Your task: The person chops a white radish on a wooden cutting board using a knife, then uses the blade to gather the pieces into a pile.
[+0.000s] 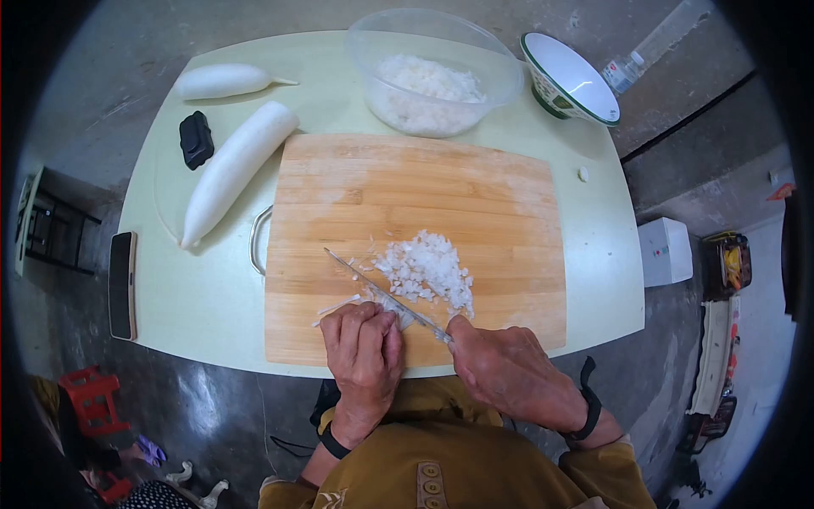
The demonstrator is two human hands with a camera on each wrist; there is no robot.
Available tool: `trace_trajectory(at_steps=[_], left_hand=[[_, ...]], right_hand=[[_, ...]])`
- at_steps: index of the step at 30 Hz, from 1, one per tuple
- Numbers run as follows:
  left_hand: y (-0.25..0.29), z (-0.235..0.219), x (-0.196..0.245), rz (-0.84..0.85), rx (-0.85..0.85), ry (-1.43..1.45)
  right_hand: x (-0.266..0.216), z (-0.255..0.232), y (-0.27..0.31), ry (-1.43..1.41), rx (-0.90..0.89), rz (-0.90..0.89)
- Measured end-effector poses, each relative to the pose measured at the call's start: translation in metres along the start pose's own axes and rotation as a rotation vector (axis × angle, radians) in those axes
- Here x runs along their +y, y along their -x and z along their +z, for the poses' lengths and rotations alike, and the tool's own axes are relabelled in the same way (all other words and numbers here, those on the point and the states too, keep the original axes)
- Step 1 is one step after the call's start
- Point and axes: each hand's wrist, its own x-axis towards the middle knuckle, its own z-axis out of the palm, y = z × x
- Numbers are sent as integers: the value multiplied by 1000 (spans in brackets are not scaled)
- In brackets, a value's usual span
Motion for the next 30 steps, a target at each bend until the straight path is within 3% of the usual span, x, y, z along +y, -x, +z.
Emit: trace_trajectory(at_steps=[9, 12, 14, 16, 18, 21, 26, 30], left_hand=[[-1, -1, -1, -8, -1, 32], [0, -2, -2, -1, -27, 27], [-1, -3, 1, -10, -6, 20], [0, -1, -1, -2, 12, 15], [2, 0, -1, -2, 29, 6], [2, 0, -1, -7, 36, 17], [3, 1, 0, 5, 35, -2], [1, 0, 0, 24, 19, -8]], right_hand=[[-2, 3, -20, 7, -50, -56], [1, 17, -29, -79, 71, -140], [4, 21, -31, 21, 200, -115], [6, 14, -27, -60, 206, -105], [7, 8, -21, -143, 203, -95], [4, 2, -11, -23, 195, -53], [1, 0, 2, -66, 14, -2], [1, 5, 6, -30, -4, -18]])
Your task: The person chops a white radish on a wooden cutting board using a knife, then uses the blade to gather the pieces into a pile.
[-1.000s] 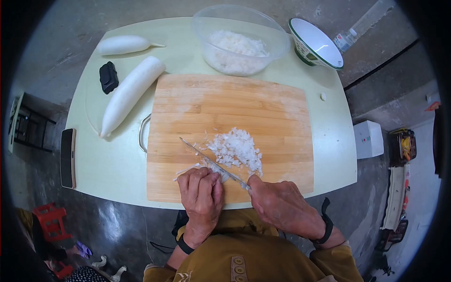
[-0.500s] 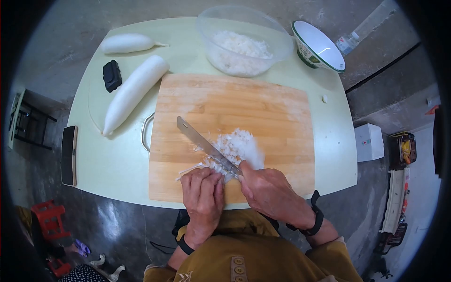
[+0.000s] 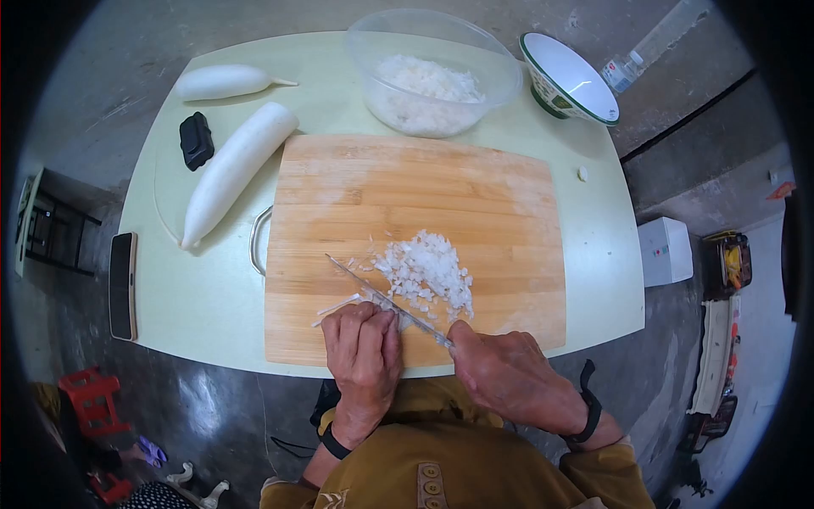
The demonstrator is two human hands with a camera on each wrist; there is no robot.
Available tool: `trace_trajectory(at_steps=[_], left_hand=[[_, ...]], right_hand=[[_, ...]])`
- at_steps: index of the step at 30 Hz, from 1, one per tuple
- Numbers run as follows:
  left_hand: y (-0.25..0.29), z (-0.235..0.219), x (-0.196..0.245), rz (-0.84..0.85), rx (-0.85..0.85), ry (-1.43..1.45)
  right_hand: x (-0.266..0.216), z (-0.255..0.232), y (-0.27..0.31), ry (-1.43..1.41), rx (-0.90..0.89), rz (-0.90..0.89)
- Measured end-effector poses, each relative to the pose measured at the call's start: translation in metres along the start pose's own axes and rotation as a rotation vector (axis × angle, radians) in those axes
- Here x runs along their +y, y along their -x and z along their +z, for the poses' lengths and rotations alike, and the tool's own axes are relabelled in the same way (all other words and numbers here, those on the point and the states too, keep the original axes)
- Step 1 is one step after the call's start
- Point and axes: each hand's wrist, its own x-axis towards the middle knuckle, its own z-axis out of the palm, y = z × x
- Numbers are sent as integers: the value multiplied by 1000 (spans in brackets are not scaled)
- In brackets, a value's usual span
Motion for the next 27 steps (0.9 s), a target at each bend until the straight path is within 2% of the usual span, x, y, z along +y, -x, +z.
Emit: trace_trajectory(at_steps=[2, 5, 9, 12, 15, 17, 21, 23, 27], left_hand=[[0, 0, 1, -18, -20, -5], [-2, -1, 1, -24, -22, 5], [-2, -1, 1, -27, -13, 10], [-2, -1, 1, -27, -9, 8], [2, 0, 1, -29, 2, 18], [2, -1, 1, -45, 14, 32], [4, 0, -1, -56, 43, 50], [3, -1, -1, -12, 51, -11], [4, -1, -1, -22, 33, -24]], right_hand=[[-2, 3, 0, 102, 7, 14], [-7, -4, -1, 79, -52, 1], [-9, 0, -14, 97, -29, -30], [-8, 14, -32, 55, 70, -99], [-2, 19, -36, 133, 164, -106], [6, 16, -34, 21, 263, -144], [3, 3, -20, 16, 244, -84], [-2, -1, -14, 26, 143, -9], [-4, -2, -3, 27, 53, -4]])
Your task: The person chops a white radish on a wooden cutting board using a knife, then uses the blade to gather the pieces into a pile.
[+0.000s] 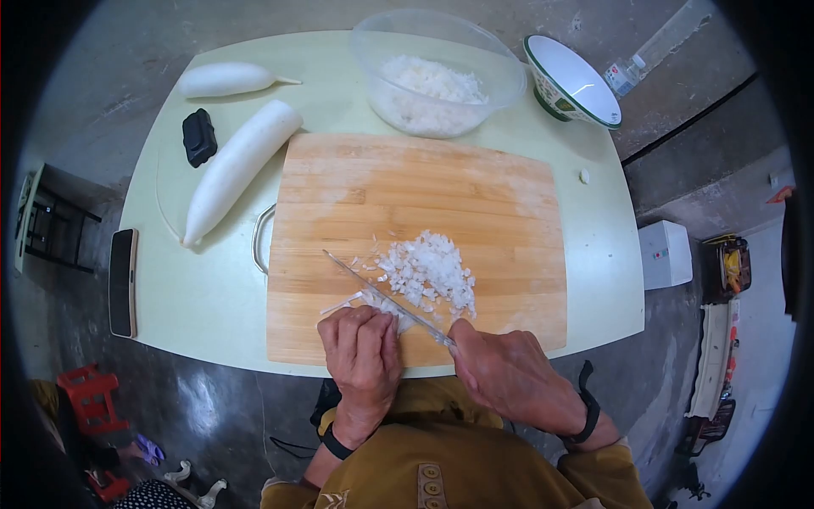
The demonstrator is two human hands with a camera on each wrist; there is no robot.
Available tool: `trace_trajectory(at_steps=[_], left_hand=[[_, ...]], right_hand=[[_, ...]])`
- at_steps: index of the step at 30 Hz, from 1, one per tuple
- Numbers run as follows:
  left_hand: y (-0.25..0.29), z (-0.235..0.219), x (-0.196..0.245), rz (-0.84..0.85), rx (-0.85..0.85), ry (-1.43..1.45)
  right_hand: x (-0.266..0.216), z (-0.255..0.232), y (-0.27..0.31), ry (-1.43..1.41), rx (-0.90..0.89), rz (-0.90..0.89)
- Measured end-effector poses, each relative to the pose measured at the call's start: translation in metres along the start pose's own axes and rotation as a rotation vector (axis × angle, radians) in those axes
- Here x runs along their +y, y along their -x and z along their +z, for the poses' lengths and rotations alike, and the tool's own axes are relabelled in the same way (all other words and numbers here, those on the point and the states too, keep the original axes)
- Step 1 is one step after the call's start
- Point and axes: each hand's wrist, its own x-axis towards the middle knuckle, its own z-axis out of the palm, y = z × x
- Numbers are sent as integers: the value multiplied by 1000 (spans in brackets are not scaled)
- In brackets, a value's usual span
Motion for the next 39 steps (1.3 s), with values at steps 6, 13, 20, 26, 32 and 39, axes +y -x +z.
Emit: trace_trajectory(at_steps=[6, 13, 20, 26, 32, 39], left_hand=[[-3, -1, 2, -16, -20, 18], [-1, 0, -1, -27, -52, 41], [-1, -6, 4, 4, 0, 3], [-6, -18, 6, -106, -81, -80], [-5, -16, 1, -103, -125, -90], [-1, -9, -3, -45, -71, -58]], right_hand=[[-2, 3, 2, 50, -61, -1], [-7, 10, -22, 4, -60, -59], [5, 16, -24, -50, 181, -88], [-2, 1, -9, -59, 47, 21], [-2, 6, 4, -35, 65, 19], [-2, 9, 5, 14, 62, -18]])
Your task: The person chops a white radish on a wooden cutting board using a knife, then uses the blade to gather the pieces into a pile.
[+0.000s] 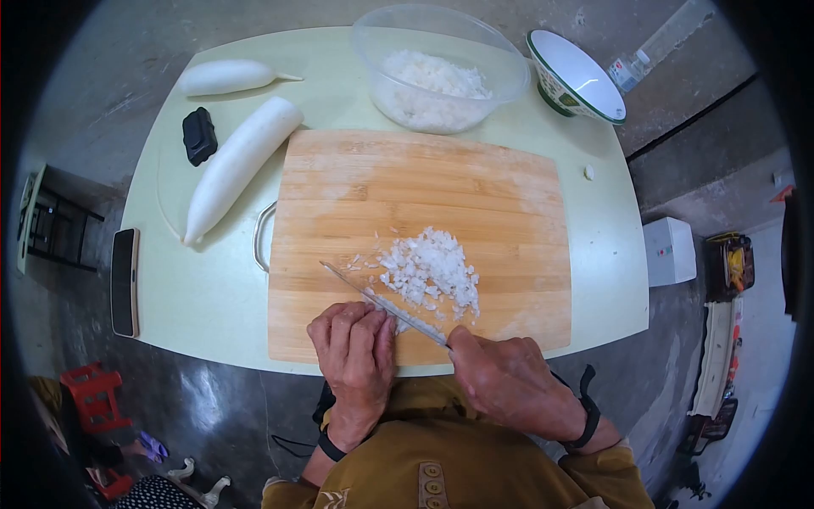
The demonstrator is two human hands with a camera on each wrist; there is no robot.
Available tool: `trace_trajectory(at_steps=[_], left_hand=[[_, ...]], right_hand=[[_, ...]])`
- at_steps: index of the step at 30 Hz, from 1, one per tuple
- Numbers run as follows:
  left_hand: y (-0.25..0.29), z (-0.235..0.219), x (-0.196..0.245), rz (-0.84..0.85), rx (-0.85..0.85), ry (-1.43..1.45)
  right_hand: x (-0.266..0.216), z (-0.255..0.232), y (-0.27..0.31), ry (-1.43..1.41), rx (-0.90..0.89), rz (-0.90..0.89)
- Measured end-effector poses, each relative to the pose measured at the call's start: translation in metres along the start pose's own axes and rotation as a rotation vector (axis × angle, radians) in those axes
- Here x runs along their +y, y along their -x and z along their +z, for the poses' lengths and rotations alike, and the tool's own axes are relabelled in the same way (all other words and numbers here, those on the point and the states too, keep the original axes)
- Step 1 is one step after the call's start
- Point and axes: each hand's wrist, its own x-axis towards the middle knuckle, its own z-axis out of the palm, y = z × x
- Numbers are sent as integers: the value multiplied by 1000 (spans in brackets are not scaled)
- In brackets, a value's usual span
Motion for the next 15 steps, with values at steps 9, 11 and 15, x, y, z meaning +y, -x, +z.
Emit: trace_trajectory(at_steps=[9, 11, 15], left_hand=[[-3, -1, 1, 13, -4, 67], [-2, 1, 0, 6, -12, 67], [2, 2, -2, 24, 22, 67]], right_hand=[[-5, -2, -17, 96, -120, -57], [-5, 8, -30, 44, -59, -89], [-2, 14, -36, 78, 9, -20]])
